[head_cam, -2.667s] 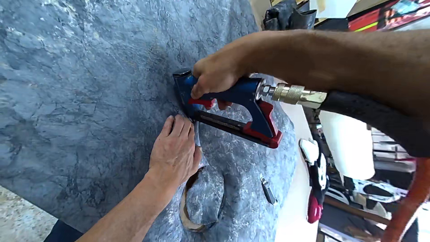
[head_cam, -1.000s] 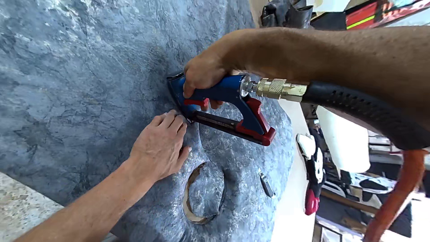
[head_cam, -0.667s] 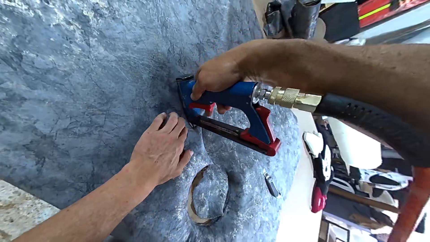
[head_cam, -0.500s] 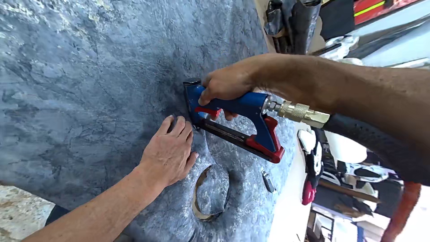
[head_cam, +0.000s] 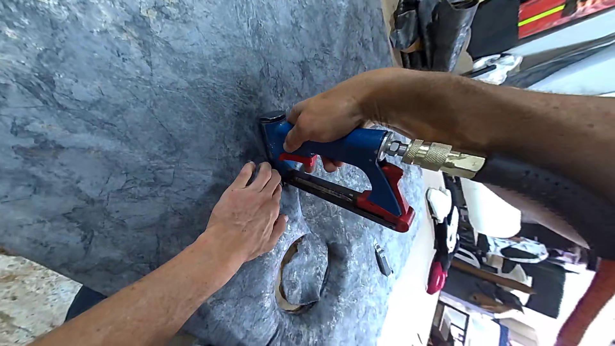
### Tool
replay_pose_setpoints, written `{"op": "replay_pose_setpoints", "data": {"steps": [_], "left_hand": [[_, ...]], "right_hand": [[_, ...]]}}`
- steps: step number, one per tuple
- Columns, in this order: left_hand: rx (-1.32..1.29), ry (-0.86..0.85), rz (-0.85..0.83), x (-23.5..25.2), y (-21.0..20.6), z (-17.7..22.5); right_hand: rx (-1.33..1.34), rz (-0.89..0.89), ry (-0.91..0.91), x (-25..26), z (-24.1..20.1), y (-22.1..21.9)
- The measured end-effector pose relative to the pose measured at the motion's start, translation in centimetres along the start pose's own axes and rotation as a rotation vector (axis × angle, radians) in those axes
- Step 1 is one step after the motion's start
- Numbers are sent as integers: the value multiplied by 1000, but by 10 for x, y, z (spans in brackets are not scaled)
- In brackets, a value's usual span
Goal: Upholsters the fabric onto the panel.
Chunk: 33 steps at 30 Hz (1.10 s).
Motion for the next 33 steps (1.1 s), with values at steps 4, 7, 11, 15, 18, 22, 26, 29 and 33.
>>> {"op": "replay_pose_setpoints", "data": {"steps": [4,7,11,15,18,22,26,29,33], "left_hand": [[15,-13,7,1,2,-2],[-14,-86,38,-3,6,-16],[68,-73,20,-8,8,-20],[73,-71,27,-5,7,-18],[65,-88,54,-3,6,-21],[51,-90,46,-3,6,-20],[50,-91,51,-2,6,-21],[46,-87,44,-2,6,-21],[17,-125,78,-5,7,-25]], "right_hand": [[-10,10,-9,1,0,2],[84,4,15,1,11,6],[192,-27,68,3,25,9],[231,-44,67,4,28,8],[251,-63,86,4,27,9],[222,-65,43,4,18,7],[219,-49,20,3,16,6],[239,-57,27,5,21,7],[248,-59,18,7,21,8]]}}
Point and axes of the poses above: each hand's wrist, its own x-axis towards the middle knuckle, its own y-axis out of the back of the hand, z = x × y, the point moved 1 cm from there along x, towards the middle knuckle, and after that the axes turned 9 degrees about -z, right-handed, at the moved point
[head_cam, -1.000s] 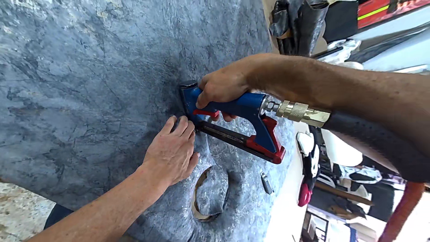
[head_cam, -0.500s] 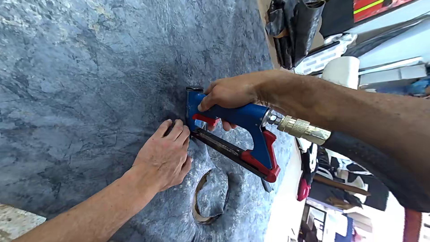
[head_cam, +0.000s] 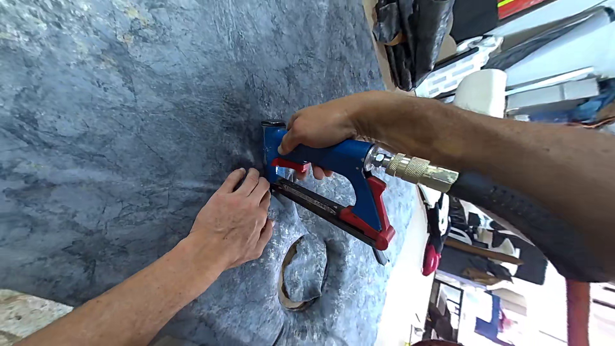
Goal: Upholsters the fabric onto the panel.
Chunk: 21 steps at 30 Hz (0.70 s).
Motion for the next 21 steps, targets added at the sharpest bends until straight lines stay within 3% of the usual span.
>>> {"op": "replay_pose_setpoints", "data": {"steps": [18,21], "left_hand": [[32,-43,-17,-5,3,-8],[-30,-86,108,-9,0,-15]], "right_hand": [[160,4,23,-1,7,-2],[131,4,18,-1,7,2]]}}
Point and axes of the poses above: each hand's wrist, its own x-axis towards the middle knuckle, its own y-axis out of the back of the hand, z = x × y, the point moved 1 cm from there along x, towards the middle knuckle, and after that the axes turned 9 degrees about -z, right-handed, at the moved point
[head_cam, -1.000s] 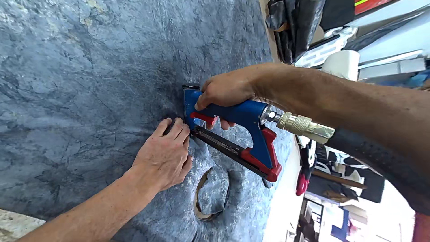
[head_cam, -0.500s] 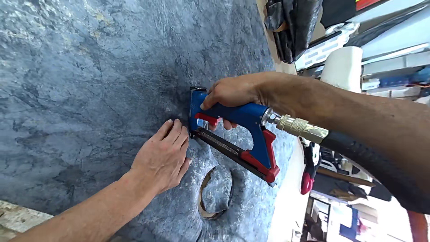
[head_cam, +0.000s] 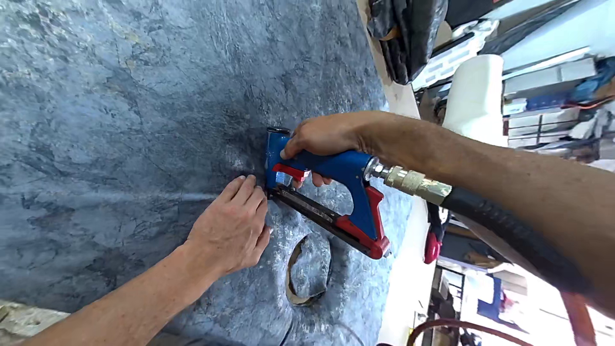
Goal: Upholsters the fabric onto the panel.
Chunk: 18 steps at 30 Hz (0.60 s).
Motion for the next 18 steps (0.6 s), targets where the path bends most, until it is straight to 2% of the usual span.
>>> {"op": "replay_pose_setpoints", "data": {"steps": [2,7,13,16,18], "left_hand": [[-9,-24,48,-10,2,-6],[148,55,-129,-11,8,1],[159,54,-175,-4,11,-5],[127,34,-144,-6,9,-7],[88,-11,-22,-8,8,-12]], "right_hand": [[-4,-2,17,-1,2,0],[33,-18,112,-1,17,4],[51,-40,101,0,14,1],[-11,-47,64,-1,5,3],[22,-21,101,-9,11,5]]}}
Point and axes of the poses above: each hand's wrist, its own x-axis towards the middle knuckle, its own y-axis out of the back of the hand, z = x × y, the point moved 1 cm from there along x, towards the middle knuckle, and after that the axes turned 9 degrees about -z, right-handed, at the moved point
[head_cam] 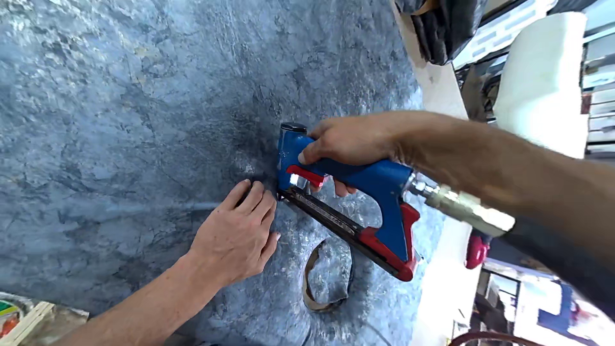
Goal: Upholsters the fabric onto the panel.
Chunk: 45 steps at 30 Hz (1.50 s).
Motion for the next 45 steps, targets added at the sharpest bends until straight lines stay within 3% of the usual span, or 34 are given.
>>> {"op": "replay_pose_setpoints", "data": {"steps": [3,5,7,10,18,25,31,45], "left_hand": [[-75,-186,207,-22,-2,5],[-92,-263,151,-35,-5,20],[-60,-185,18,-44,-12,38],[-12,15,-24,-44,-19,52],[91,227,-72,-19,-19,57],[84,233,-114,2,-14,42],[35,196,-141,13,-5,23],[-41,167,-150,16,-3,21]], "right_hand": [[250,129,113,-13,33,-8],[406,169,225,-13,57,-14],[501,182,342,-8,78,-19],[566,186,459,1,104,-23],[584,192,479,-9,138,-37],[473,159,360,-19,123,-26],[315,123,235,-10,79,-15],[90,-14,-96,12,-2,3]]}}
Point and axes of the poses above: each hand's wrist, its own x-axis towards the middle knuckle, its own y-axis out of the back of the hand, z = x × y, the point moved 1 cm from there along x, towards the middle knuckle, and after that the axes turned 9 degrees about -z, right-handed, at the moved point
